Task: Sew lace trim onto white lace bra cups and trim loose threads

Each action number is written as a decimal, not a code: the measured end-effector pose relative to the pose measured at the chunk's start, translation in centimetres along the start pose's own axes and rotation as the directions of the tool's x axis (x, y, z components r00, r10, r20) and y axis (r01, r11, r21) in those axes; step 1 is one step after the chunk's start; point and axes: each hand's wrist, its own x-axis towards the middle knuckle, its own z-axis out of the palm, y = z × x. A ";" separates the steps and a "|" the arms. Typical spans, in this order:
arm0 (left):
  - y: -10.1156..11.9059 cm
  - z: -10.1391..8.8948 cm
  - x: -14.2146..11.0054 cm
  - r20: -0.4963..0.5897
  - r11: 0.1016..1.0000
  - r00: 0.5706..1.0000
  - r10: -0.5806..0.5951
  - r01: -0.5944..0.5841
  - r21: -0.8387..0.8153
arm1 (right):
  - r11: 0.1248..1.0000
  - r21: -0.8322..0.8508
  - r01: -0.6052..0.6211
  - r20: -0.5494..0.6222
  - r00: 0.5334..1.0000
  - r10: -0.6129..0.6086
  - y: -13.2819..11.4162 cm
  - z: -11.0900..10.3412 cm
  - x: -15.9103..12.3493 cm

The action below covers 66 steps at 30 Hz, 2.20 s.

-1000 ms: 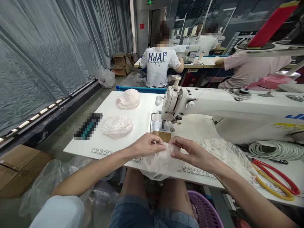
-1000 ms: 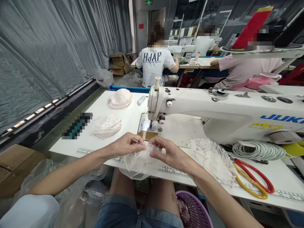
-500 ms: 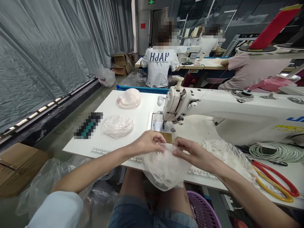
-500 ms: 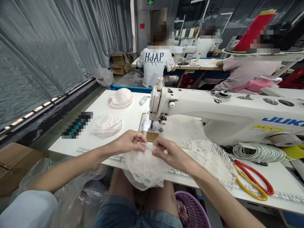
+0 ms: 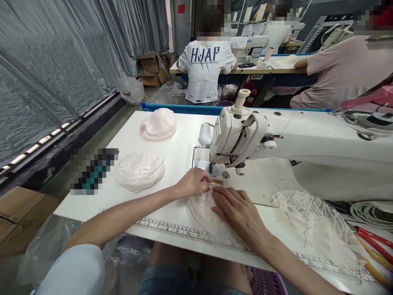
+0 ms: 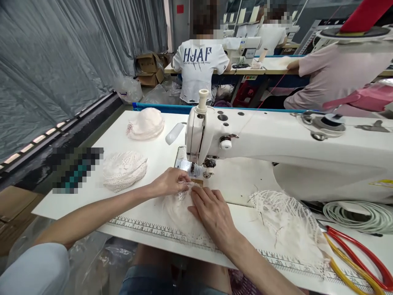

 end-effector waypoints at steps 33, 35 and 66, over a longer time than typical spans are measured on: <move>-3.0 0.2 1.5 -0.041 0.612 0.833 0.552 -0.371 0.699 | 0.999 0.003 0.046 -0.039 0.998 -0.045 5.7 1.3 2.1; -3.2 0.3 0.0 0.020 0.584 0.760 0.649 -0.515 0.628 | 0.995 0.058 0.080 -0.030 0.996 -0.079 4.4 0.7 1.2; -4.0 0.5 -1.1 0.036 0.387 0.675 0.737 -0.465 0.797 | 0.995 -0.059 -0.083 -0.056 0.995 0.079 1.9 0.7 0.7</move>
